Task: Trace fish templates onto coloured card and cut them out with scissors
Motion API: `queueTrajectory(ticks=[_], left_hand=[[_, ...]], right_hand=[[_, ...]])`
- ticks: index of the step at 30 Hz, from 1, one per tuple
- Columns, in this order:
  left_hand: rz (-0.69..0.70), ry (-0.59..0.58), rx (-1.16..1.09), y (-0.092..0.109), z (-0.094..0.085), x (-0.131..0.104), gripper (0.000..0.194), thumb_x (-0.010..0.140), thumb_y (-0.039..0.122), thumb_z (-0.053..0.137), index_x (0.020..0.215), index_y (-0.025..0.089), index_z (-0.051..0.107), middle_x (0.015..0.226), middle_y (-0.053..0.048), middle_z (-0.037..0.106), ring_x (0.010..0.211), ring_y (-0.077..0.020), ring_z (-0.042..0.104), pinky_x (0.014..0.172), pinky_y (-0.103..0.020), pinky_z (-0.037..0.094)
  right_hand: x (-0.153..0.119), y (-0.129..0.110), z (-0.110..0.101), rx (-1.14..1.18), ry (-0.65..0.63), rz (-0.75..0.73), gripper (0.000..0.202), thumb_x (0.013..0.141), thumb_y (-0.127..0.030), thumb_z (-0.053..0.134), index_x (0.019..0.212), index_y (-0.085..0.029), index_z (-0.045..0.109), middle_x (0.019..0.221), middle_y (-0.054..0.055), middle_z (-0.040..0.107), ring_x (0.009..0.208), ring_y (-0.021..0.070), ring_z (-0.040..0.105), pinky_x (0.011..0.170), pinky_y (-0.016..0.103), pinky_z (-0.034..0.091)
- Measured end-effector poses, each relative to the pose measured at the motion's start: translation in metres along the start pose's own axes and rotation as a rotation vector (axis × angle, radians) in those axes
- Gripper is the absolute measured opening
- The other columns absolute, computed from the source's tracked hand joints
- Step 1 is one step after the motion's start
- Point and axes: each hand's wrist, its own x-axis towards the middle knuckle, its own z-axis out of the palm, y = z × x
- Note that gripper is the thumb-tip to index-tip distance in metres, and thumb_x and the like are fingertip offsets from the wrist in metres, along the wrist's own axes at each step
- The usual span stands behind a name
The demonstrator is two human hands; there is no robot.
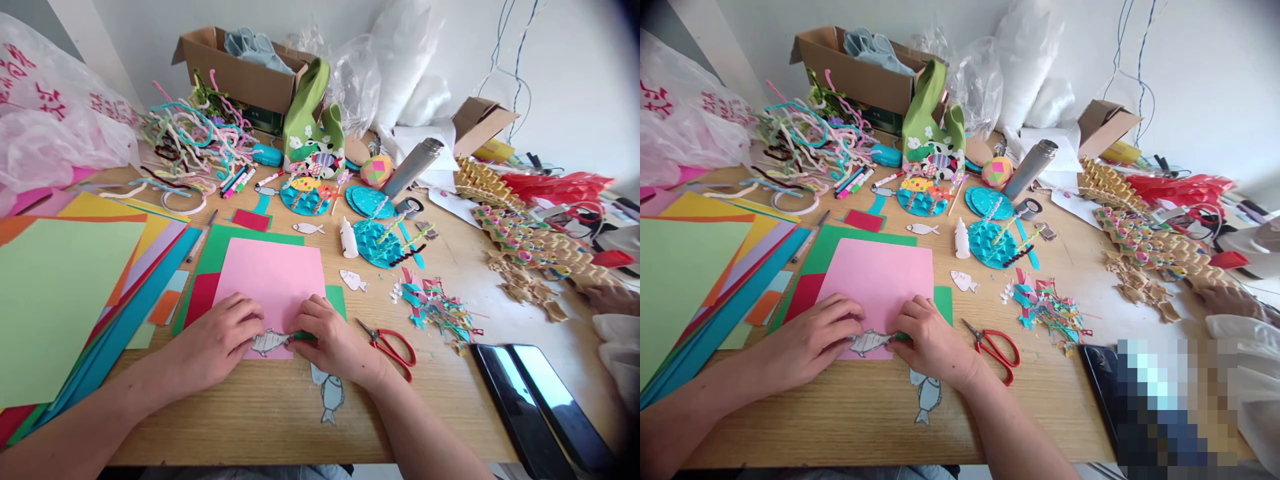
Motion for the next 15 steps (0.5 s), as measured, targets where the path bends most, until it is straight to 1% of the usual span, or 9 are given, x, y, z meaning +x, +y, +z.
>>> queueTrajectory(ticks=[6, 9, 11, 13, 15], left_hand=[[0.035, 0.037, 0.021, 0.0006, 0.0018, -0.0003, 0.034, 0.089, 0.003, 0.043, 0.095, 0.023, 0.07, 0.106, -0.006, 0.058, 0.102, -0.0205, 0.051, 0.087, -0.037, 0.047], [0.028, 0.037, 0.016, 0.0011, 0.0016, -0.0005, 0.035, 0.089, 0.003, 0.044, 0.096, 0.024, 0.071, 0.106, -0.006, 0.059, 0.102, -0.0208, 0.051, 0.087, -0.038, 0.048], [0.023, 0.036, 0.013, 0.0015, 0.001, -0.0006, 0.035, 0.089, 0.003, 0.045, 0.096, 0.024, 0.072, 0.106, -0.007, 0.059, 0.103, -0.0208, 0.051, 0.087, -0.037, 0.048], [0.022, 0.039, 0.009, 0.0015, 0.0005, -0.0008, 0.034, 0.089, 0.003, 0.045, 0.096, 0.023, 0.072, 0.106, -0.007, 0.059, 0.102, -0.0207, 0.051, 0.087, -0.037, 0.048], [0.023, 0.039, 0.005, 0.0013, 0.0003, -0.0011, 0.034, 0.089, 0.003, 0.045, 0.095, 0.023, 0.072, 0.105, -0.007, 0.059, 0.102, -0.0206, 0.051, 0.086, -0.037, 0.048]], right_hand=[[0.0001, -0.0002, 0.0, 0.006, 0.006, 0.008, 0.007, 0.084, -0.021, 0.068, 0.089, -0.018, 0.063, 0.088, 0.004, 0.058, 0.087, 0.0199, 0.047, 0.079, 0.033, 0.04], [0.0001, -0.0008, -0.0008, 0.011, 0.006, 0.007, 0.006, 0.084, -0.021, 0.067, 0.09, -0.018, 0.064, 0.088, 0.005, 0.058, 0.087, 0.02, 0.048, 0.079, 0.033, 0.041], [0.0, -0.0014, -0.0019, 0.025, 0.015, -0.001, 0.005, 0.086, -0.017, 0.064, 0.09, -0.018, 0.064, 0.087, 0.005, 0.058, 0.087, 0.0198, 0.048, 0.079, 0.033, 0.041], [0.0, -0.0021, -0.0032, 0.045, 0.037, -0.017, 0.014, 0.084, -0.008, 0.058, 0.091, -0.018, 0.065, 0.085, 0.005, 0.059, 0.085, 0.0193, 0.048, 0.078, 0.033, 0.042], [0.0002, -0.0028, -0.004, 0.065, 0.065, -0.038, 0.027, 0.078, 0.001, 0.054, 0.092, -0.018, 0.067, 0.084, 0.005, 0.058, 0.083, 0.019, 0.047, 0.076, 0.033, 0.042]])
